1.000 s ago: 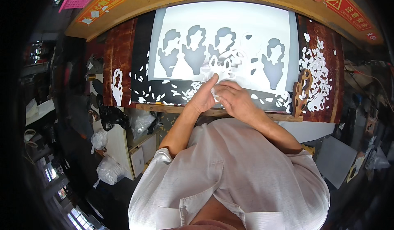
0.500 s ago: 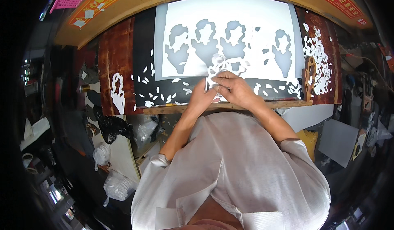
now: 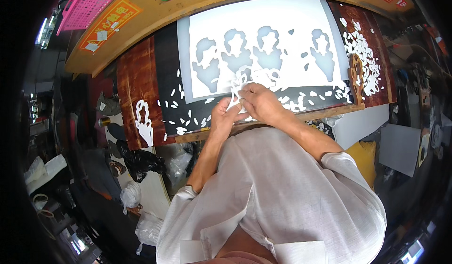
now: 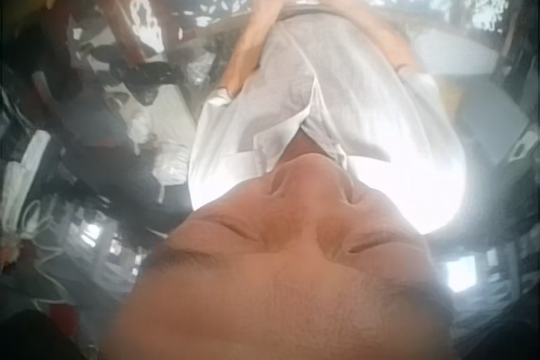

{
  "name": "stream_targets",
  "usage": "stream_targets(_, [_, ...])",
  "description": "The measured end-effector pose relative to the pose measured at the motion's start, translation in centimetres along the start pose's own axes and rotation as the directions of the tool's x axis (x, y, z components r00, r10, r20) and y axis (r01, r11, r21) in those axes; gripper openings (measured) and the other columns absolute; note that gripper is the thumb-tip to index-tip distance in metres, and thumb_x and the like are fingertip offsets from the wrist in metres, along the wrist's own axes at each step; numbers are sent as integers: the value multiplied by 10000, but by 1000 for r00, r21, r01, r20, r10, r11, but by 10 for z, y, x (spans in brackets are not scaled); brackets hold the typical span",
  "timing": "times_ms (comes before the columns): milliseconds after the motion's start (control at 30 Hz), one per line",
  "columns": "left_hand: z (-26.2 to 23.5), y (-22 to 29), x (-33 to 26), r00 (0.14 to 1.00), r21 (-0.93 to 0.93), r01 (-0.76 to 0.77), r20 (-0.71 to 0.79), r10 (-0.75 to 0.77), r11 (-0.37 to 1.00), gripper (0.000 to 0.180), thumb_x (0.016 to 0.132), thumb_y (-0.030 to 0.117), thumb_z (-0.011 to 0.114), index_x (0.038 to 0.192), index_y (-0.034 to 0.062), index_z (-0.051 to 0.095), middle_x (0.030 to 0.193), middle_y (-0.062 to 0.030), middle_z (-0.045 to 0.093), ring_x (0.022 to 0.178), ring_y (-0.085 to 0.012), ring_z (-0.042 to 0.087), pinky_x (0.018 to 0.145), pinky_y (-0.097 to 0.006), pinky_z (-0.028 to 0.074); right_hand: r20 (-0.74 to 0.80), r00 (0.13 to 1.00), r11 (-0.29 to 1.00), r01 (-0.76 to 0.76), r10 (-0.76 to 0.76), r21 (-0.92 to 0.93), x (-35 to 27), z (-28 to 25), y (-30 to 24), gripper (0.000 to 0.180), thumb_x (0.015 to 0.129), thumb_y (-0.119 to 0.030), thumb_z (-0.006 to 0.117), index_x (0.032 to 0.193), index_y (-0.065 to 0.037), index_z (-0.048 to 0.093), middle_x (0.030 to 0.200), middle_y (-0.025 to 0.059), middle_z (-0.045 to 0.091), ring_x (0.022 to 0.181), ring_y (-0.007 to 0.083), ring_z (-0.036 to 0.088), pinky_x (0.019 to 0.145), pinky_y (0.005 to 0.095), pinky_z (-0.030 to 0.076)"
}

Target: The person repeatedly picks up white paper cutouts from a light table, aligns them with a template, and places them on a wooden board. They handle multiple cutouts one at a time, occasionally adjusting their positions before setting them down.

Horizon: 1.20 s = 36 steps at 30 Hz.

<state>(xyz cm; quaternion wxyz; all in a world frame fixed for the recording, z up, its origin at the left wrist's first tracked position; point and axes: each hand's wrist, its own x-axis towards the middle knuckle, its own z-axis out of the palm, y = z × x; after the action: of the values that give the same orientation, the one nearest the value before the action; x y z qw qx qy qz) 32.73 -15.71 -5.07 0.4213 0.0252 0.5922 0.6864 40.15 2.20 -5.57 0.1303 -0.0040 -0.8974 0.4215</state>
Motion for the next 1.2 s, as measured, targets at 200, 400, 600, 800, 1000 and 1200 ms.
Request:
stream_targets(200, [-13, -9, -1, 993, -115, 86, -68, -94, 990, 275, 1063, 18, 535, 1327, -54, 568, 1285, -140, 658, 1090, -271, 723, 943, -420, 666, -92, 822, 773, -483, 562, 411, 10, -9, 27, 154, 1010, -99, 600, 1058, 11, 695, 883, 154, 698, 815, 260, 712, 740, 381, 574])
stream_targets(400, [-54, -23, -22, 954, -249, 276, -46, -296, 928, 370, 1045, 44, 553, 1406, -26, 514, 1327, -154, 647, 1168, -296, 702, 917, -520, 671, 355, 725, 798, -590, 590, -121, -36, -91, 52, 282, 994, -272, 670, 1032, 3, 718, 798, 135, 711, 770, 249, 705, 735, 403, 545])
stream_targets(600, [-56, -27, 0, 919, -109, 394, 78, -387, 913, 451, 1024, 162, 698, 1420, 12, 545, 1270, -126, 688, 1035, -196, 725, 828, -408, 640, -18, 908, 896, -415, 418, -154, -4, -50, 52, 454, 926, -305, 769, 1276, -19, 720, 1199, 223, 734, 1091, 395, 681, 952, 462, 542])
stream_targets(800, [-36, -2, -1, 989, 608, 45, -140, 51, 793, 543, 988, 76, 628, 1519, 48, 519, 1181, -260, 735, 1007, -343, 750, 914, -390, 571, 160, 929, 941, -339, 334, 4, 38, -14, 56, 282, 951, -196, 739, 1174, -27, 773, 1043, 174, 762, 947, 290, 698, 889, 405, 556])
stream_targets(1000, [-16, 30, -3, 966, 801, -218, 95, 242, 558, 285, 979, 118, 648, 1241, 36, 725, 1028, -265, 701, 930, -431, 692, 796, -482, 543, 451, 805, 728, -565, 384, 389, 29, -21, 31, 175, 970, -105, 731, 1107, -13, 789, 905, 64, 750, 827, 118, 646, 780, 315, 544])
stream_targets(1200, [-20, 24, 3, 986, 718, -154, 153, 61, 678, 265, 1054, 223, 633, 1095, -19, 732, 964, -177, 685, 856, -279, 668, 755, -400, 527, 558, 743, 600, -649, 369, 467, 13, -2, 18, 228, 1058, -161, 671, 1208, -18, 768, 1085, 82, 766, 1002, 157, 673, 908, 325, 537])
